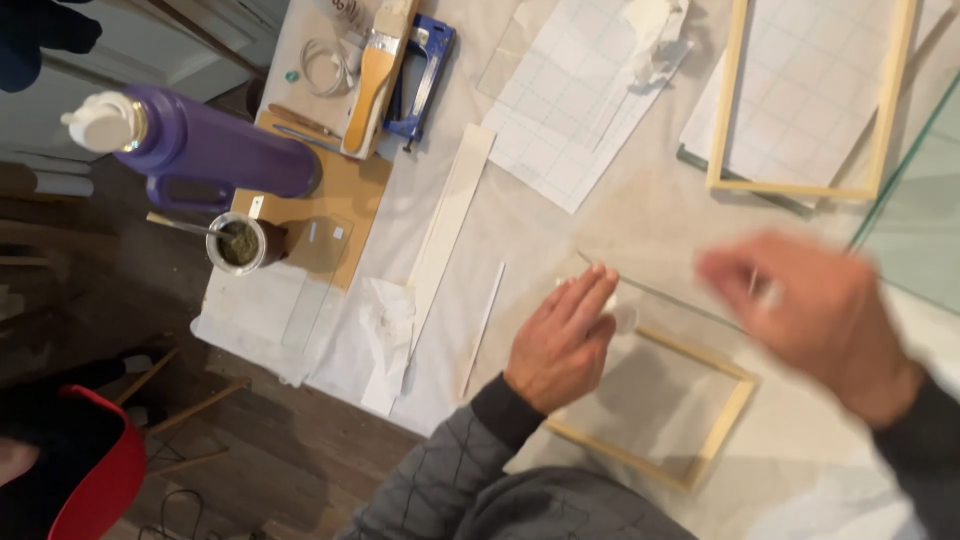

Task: Cleaning a glass pane with a paper towel and then using a glass cutter and metal straightedge to trim it to size for a frame.

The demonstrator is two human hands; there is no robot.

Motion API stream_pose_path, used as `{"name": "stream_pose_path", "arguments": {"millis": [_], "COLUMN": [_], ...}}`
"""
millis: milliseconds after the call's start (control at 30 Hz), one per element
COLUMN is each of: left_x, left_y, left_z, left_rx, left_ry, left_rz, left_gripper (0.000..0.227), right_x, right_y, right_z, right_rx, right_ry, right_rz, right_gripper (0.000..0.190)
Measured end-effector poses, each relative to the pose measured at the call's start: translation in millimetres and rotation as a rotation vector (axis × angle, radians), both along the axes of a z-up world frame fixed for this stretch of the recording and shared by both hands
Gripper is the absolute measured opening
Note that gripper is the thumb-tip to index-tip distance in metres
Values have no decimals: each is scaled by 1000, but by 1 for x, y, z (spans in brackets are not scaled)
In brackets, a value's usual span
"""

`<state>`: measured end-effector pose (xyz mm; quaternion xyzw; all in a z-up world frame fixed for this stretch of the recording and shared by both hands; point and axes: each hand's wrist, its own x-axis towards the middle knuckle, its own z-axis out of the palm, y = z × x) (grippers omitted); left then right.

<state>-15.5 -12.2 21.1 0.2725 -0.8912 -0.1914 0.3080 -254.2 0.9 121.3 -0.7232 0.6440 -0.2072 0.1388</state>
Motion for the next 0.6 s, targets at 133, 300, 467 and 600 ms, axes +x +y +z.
{"name": "stream_pose_path", "arguments": {"millis": [133,300,467,600], "left_x": [-6,-7,-3,8], "left_y": [1,1,-6,-7], "left_z": [4,7,12,15], "left_rx": [86,162,155,125], "left_ry": [-35,-5,-42,-137], "left_rz": [26,28,-30,-100], "left_gripper": [3,9,10,8], "right_x": [53,91,118,130], "right_y": [87,122,100,98], "right_z": [-42,-134,-147,-168], "right_rx": [325,449,325,210], "right_ry": [-376,-749,-1671,-1572], "right_rz": [-238,-476,-691,-720], "right_gripper": [21,35,31,26]}}
